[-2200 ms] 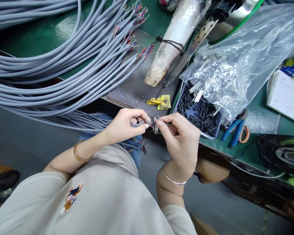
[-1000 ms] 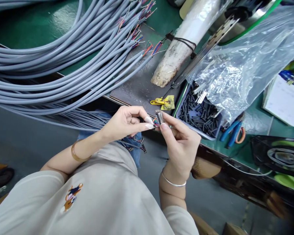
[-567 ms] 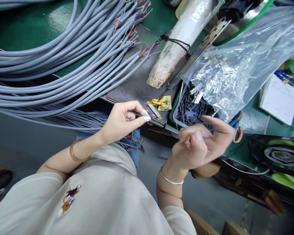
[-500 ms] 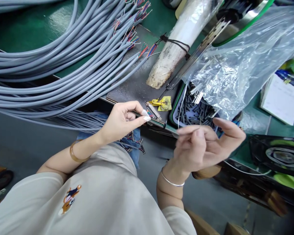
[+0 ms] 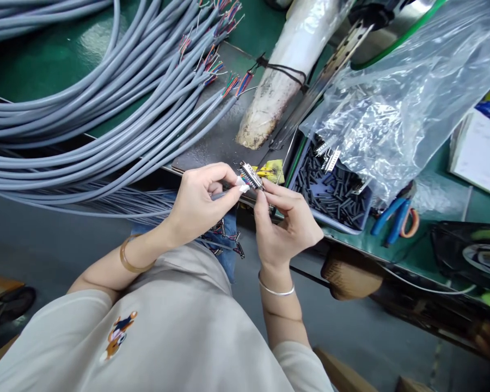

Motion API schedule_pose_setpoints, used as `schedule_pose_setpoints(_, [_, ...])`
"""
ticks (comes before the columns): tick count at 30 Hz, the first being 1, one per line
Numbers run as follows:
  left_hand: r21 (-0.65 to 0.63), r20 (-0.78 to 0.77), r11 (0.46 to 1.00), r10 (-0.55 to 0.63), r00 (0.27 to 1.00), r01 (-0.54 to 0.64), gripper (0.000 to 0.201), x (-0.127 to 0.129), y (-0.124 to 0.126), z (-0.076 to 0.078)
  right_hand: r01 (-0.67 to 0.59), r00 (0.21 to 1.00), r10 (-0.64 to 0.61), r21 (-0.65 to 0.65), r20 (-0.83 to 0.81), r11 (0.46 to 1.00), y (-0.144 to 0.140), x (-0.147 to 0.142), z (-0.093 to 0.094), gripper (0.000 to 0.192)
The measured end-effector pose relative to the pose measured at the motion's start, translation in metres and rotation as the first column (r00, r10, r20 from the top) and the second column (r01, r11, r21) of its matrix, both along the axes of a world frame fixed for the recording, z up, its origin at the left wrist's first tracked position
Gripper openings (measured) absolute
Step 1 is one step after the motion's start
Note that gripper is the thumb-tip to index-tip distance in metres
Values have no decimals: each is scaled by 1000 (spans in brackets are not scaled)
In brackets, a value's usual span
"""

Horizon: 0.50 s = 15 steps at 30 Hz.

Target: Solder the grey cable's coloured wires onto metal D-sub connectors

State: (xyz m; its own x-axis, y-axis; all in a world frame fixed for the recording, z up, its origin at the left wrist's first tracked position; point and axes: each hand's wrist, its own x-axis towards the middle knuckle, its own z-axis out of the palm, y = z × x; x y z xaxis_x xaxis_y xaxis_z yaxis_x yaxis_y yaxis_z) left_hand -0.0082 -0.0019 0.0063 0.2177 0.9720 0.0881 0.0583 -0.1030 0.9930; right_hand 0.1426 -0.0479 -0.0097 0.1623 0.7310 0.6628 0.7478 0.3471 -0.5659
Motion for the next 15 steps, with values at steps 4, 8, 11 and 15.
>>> schedule_pose_setpoints(4, [177,-105,984,26,994,-7,13,-1,5,-1,-98,990,88,-89,-110,991,1,4,1,8])
schedule_pose_setpoints(8, [249,-148,968,54,988,-16,13,-1,10,1,-157,976,137,-110,-172,981,3,8,4,10])
schedule_pose_setpoints(11, [235,-158,972,67,985,-29,12,0,13,2,-161,976,136,-144,-169,976,5,10,6,10])
schedule_pose_setpoints(15, [181,-154,983,67,986,-38,10,1,14,4,-185,969,154,-158,-193,970,8,12,7,9])
